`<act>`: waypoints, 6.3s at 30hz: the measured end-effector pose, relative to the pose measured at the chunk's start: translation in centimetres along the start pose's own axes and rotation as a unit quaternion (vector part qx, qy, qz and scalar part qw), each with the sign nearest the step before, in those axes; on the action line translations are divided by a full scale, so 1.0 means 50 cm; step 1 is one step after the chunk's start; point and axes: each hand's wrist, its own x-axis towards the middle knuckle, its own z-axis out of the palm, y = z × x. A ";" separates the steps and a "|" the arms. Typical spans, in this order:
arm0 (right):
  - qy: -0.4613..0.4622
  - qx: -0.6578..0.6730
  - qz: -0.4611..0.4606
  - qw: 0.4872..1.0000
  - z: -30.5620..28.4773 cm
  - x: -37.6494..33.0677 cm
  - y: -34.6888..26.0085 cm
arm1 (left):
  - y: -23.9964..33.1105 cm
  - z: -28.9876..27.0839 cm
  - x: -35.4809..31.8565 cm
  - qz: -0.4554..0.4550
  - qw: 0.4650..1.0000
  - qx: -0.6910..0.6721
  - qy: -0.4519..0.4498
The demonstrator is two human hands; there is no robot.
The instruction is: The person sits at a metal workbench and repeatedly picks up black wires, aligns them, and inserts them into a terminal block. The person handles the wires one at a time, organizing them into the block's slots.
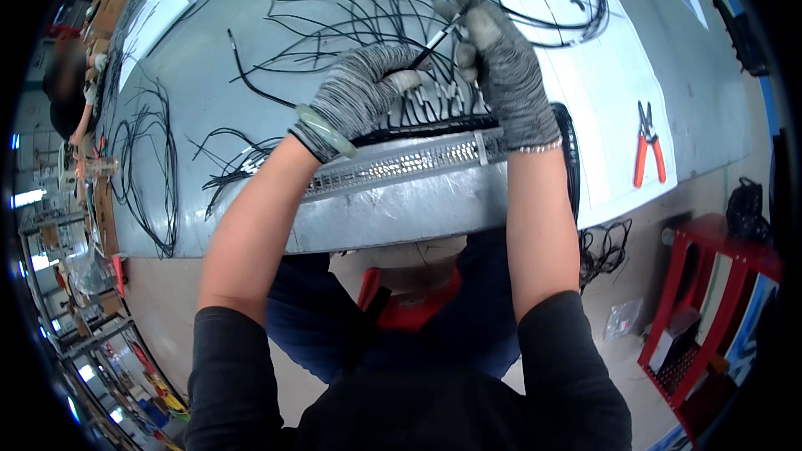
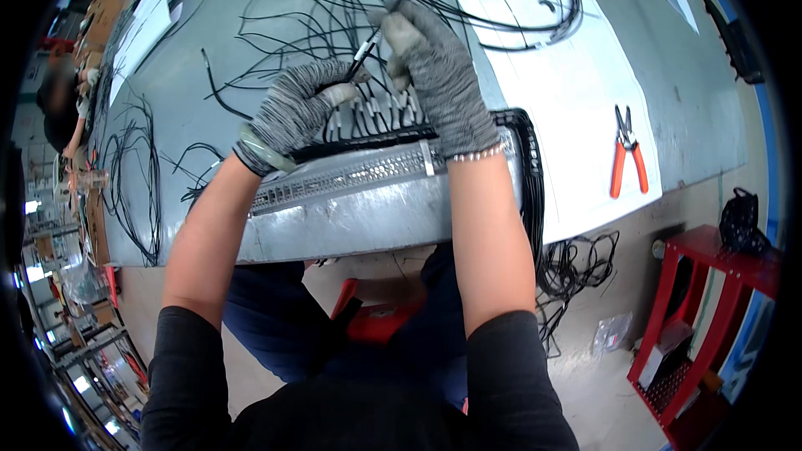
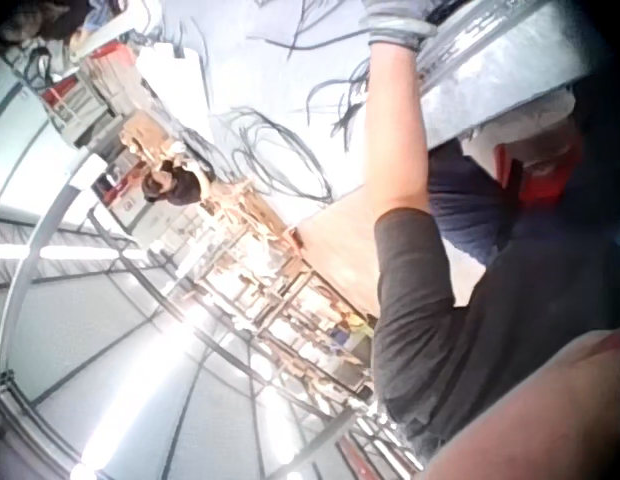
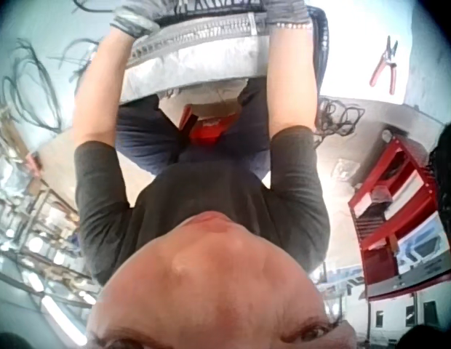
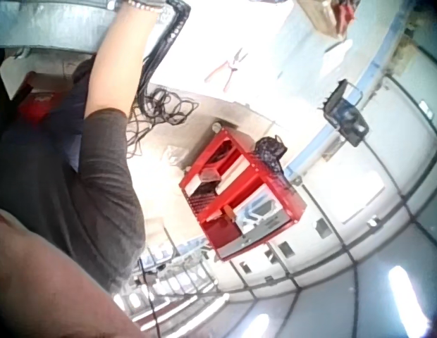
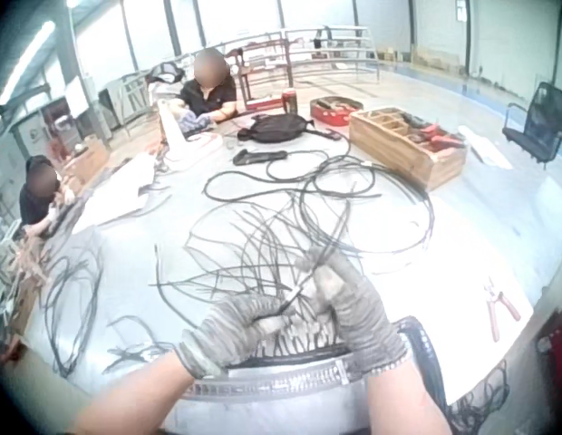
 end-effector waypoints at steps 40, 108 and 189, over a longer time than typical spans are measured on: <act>0.102 -0.063 -0.028 0.992 0.086 -0.035 -0.028 | -0.107 -0.006 -0.049 -0.129 0.990 0.046 -0.041; -0.181 -0.564 -0.027 0.805 0.128 -0.071 0.089 | -0.109 0.009 -0.079 0.027 0.873 0.482 -0.063; -0.155 -0.422 -0.013 0.893 0.114 -0.062 0.082 | -0.086 -0.019 -0.061 0.074 0.865 0.484 -0.111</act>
